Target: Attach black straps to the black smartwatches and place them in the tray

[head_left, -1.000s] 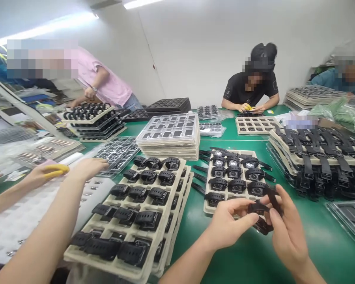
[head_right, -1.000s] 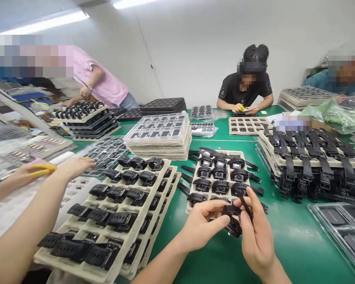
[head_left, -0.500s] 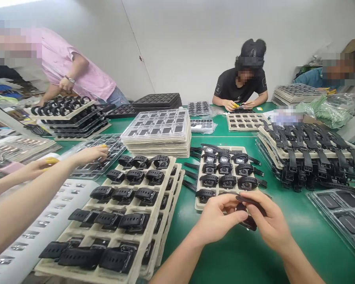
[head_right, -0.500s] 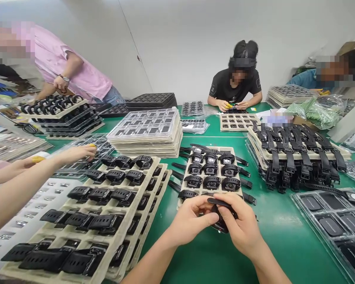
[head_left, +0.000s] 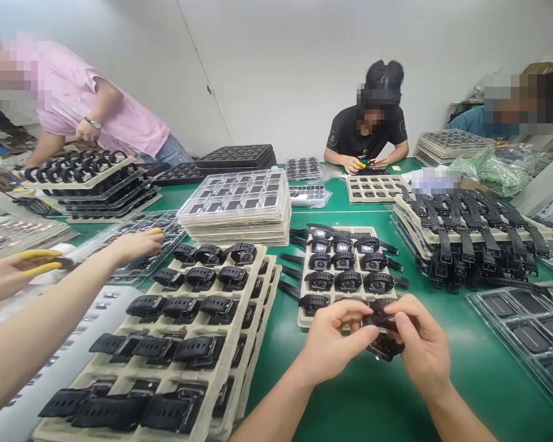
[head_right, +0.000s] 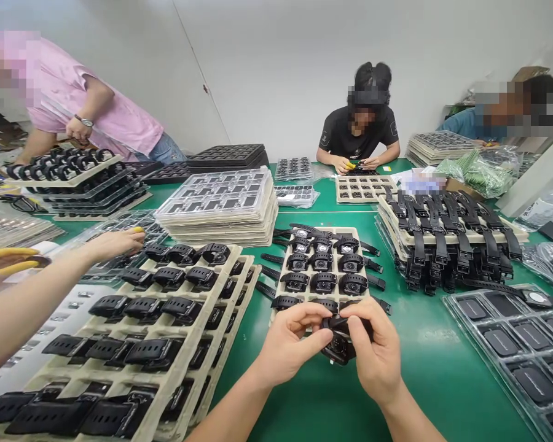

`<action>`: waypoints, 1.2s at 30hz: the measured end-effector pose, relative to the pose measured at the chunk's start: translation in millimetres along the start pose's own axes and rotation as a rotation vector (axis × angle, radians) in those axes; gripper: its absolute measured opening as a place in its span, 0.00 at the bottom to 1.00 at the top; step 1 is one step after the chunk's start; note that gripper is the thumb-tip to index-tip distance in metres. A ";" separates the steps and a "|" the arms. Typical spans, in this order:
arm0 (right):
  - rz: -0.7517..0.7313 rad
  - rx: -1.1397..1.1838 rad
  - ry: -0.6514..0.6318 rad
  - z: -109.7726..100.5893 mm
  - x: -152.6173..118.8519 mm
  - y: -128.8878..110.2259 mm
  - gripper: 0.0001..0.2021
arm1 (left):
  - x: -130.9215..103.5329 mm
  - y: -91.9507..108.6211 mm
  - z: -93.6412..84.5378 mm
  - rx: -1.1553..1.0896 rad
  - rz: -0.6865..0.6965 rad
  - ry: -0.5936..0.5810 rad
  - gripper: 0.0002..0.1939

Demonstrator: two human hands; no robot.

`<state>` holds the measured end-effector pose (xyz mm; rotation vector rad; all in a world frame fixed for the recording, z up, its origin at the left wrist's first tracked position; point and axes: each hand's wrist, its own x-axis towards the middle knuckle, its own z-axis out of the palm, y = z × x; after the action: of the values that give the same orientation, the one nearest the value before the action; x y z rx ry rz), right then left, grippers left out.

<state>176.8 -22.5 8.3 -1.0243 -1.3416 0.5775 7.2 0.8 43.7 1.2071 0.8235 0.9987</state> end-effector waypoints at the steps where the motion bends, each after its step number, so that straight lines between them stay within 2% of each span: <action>1: 0.011 0.003 0.006 0.1 -0.4 -0.1 0.11 | 0.0 0.1 -0.2 -0.004 -0.007 0.003 0.15; 6: -0.038 -0.024 -0.105 -2.6 1.8 -2.4 0.09 | 0.2 0.0 -1.9 -0.033 -0.046 -0.023 0.20; 11: -0.078 -0.037 -0.177 -7.7 8.5 -6.0 0.10 | 0.7 1.3 -5.1 0.010 -0.037 -0.040 0.17; 15: -0.098 -0.088 -0.283 -8.5 13.7 -4.5 0.10 | 1.8 -1.3 -5.3 0.063 -0.001 -0.038 0.15; 17: -0.131 -0.111 -0.258 -6.1 13.4 -1.7 0.11 | 2.0 -5.2 -1.3 -0.080 -0.018 0.002 0.18; 20: -0.184 -0.132 -0.122 -0.9 9.1 3.8 0.11 | 1.3 -12.1 7.7 -0.361 -0.082 0.033 0.23; 22: -0.181 -0.127 -0.019 1.1 6.4 6.7 0.10 | 0.8 -15.1 12.6 -0.430 -0.132 0.040 0.22; 24: -0.161 -0.115 0.022 0.6 6.3 8.1 0.07 | 0.8 -16.1 14.8 -0.425 -0.183 0.043 0.23; 31: -0.127 -0.132 -0.177 -10.9 21.3 2.1 0.07 | 3.3 -11.7 13.5 -0.351 -0.181 0.059 0.25; 36: -0.146 -0.095 -0.185 -16.3 24.7 -1.5 0.07 | 0.5 -13.0 17.3 -0.353 -0.142 0.137 0.26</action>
<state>196.8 -6.9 23.5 -0.9571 -1.6059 0.5121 25.5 -5.7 34.1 0.7762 0.7884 1.0663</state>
